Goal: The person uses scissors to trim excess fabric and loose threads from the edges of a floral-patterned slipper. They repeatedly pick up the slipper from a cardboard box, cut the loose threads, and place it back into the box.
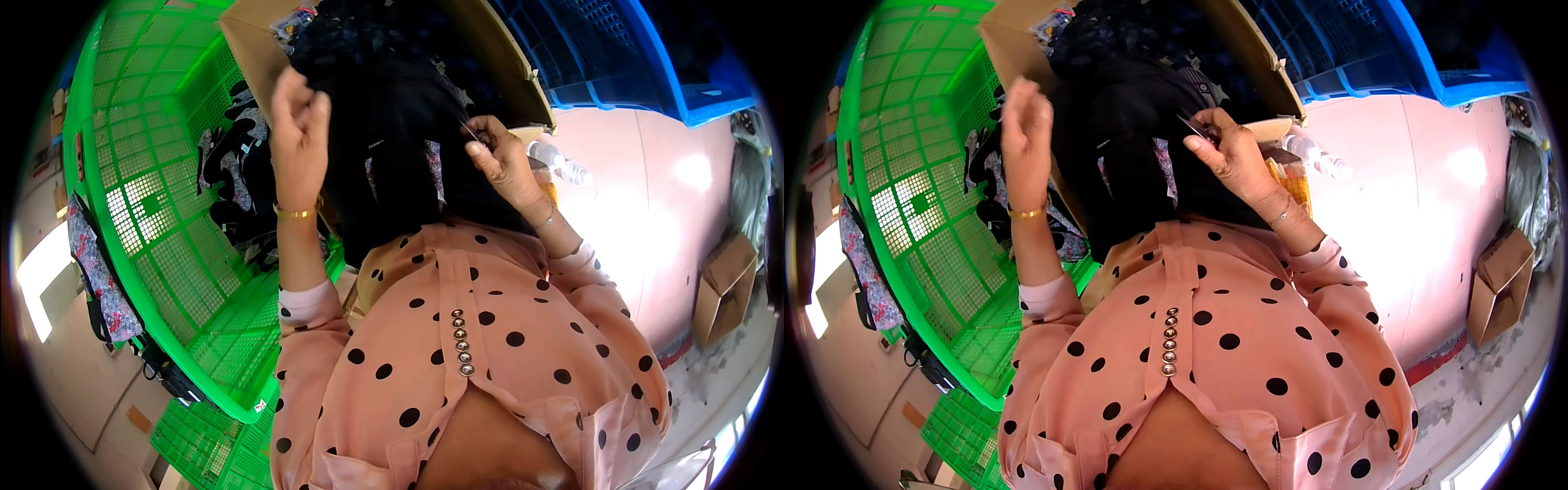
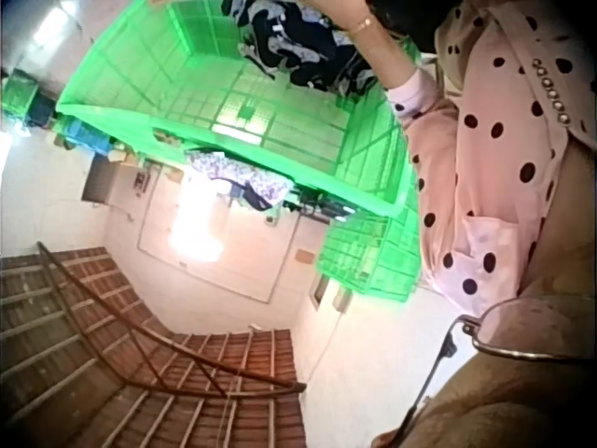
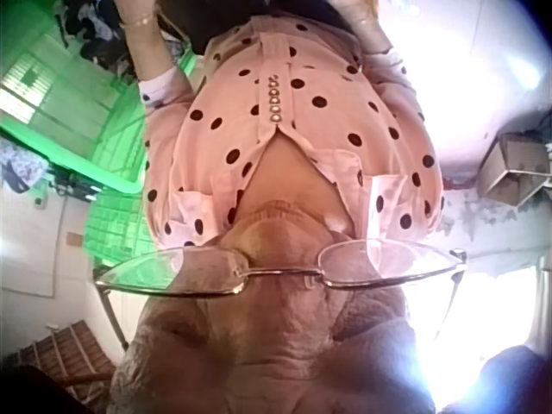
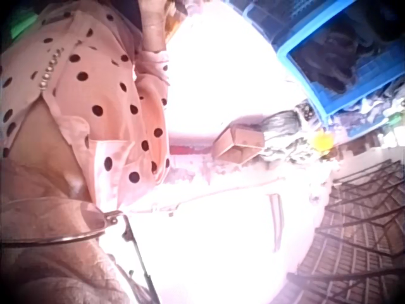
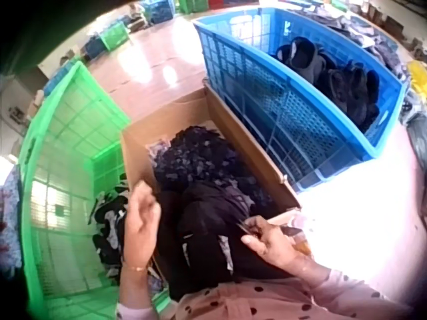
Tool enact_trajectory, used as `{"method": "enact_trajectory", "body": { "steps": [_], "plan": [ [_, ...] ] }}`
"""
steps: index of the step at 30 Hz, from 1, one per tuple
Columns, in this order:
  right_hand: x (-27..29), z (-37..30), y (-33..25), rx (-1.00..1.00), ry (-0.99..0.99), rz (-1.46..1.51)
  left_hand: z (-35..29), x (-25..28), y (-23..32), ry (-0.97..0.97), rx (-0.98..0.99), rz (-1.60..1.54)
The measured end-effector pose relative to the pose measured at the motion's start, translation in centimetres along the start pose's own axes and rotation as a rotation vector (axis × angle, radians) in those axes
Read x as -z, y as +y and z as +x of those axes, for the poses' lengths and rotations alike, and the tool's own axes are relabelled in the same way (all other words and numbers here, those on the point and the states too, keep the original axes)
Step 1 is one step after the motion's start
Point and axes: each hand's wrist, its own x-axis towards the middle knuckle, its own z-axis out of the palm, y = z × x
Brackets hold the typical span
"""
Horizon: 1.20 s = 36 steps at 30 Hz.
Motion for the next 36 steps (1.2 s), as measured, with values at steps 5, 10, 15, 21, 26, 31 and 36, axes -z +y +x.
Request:
{"method": "enact_trajectory", "body": {
  "steps": [5, 10, 15, 21, 26, 31, 36],
  "plan": [
    [-2.8, 2.6, -1.4, 0.145, -0.008, -0.232, -6.7, -1.4, -1.4, -0.355, 0.202, 0.021],
    [-3.4, 3.1, -1.8, 0.180, 0.061, -0.052, -6.5, 0.0, 0.0, -0.174, 0.265, -0.246],
    [-1.1, -0.4, -5.3, 0.233, -0.064, -0.186, -4.9, 1.5, 2.5, 0.256, 0.480, -0.760],
    [-0.8, -2.9, -6.3, -0.129, -0.165, -0.055, -6.6, 1.4, 3.6, 0.321, 0.520, -0.839],
    [-1.9, -2.9, -6.1, -0.105, -0.245, 0.311, -9.6, 1.0, 3.7, 0.287, 0.638, -0.808],
    [-1.1, -1.9, -6.2, -0.169, -0.328, 0.539, -11.8, 1.2, 3.8, 0.277, 0.609, -1.004],
    [-2.4, -2.0, -5.6, -0.484, -0.235, 0.734, -13.6, 0.1, 3.5, 0.011, 0.188, -0.987]
  ]
}}
